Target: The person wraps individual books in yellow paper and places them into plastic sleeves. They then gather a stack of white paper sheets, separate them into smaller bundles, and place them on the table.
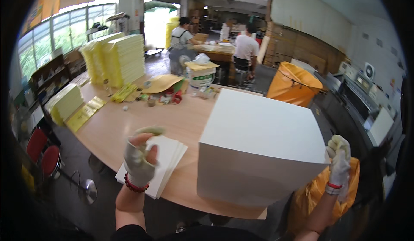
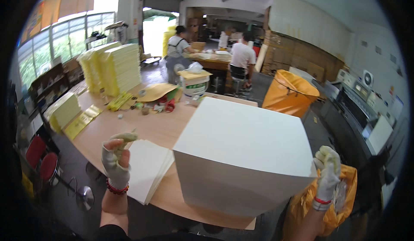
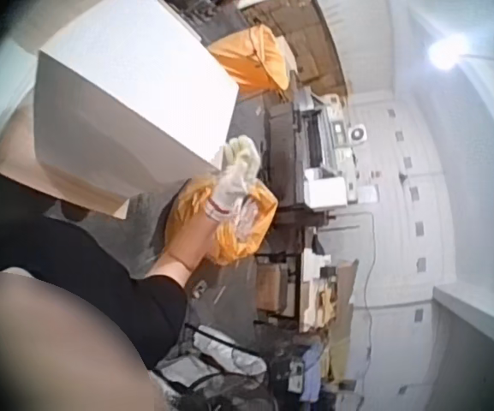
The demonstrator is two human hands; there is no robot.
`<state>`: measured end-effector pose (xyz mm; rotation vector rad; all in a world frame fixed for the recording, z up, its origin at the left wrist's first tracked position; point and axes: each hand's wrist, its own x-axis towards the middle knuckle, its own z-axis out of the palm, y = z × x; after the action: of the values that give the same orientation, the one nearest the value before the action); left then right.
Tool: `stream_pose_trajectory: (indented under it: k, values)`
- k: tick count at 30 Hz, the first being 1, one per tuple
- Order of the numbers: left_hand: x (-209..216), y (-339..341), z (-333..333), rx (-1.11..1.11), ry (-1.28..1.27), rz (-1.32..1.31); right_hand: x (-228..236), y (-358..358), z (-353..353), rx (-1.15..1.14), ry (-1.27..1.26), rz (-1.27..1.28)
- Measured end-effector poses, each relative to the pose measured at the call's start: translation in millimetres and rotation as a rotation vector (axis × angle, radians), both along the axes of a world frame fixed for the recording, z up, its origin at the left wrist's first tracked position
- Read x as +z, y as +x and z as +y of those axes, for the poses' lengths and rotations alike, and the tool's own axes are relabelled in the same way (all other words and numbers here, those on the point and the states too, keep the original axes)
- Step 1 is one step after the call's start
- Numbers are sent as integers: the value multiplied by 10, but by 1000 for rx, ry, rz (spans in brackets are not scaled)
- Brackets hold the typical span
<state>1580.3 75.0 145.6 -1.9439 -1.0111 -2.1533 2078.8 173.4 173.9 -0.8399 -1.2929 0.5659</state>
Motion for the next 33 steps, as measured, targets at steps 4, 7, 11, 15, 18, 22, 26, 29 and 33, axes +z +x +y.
stream_pose_trajectory:
  k: [4, 7, 11, 15, 18, 22, 26, 29, 33]
  values:
    - [1055, 1097, 560, -312, 103, 841, -85, -145, -217, -306, 42, -445]
    - [1166, 1926, 958, -365, 31, 1068, -143, -16, -237, -464, 321, -826]
    - [1017, 2420, 1350, -230, -326, 1397, 18, -62, -250, -496, 354, -1131]
    - [926, 2418, 1414, -312, -166, 1334, 134, -144, -45, -790, 714, -1002]
    - [854, 2414, 1444, -395, -130, 1235, 257, -268, 141, -667, 715, -819]
    - [822, 2402, 1496, -505, -118, 1098, 400, -403, 219, -576, 657, -697]
    - [888, 2406, 1481, -561, -353, 1016, 388, -438, 169, -610, 545, -616]
    - [936, 2348, 1470, -751, -440, 905, 337, -419, 182, -616, 578, -553]
    - [1015, 2345, 1422, -546, -358, 1084, 325, -418, 221, -680, 682, -550]
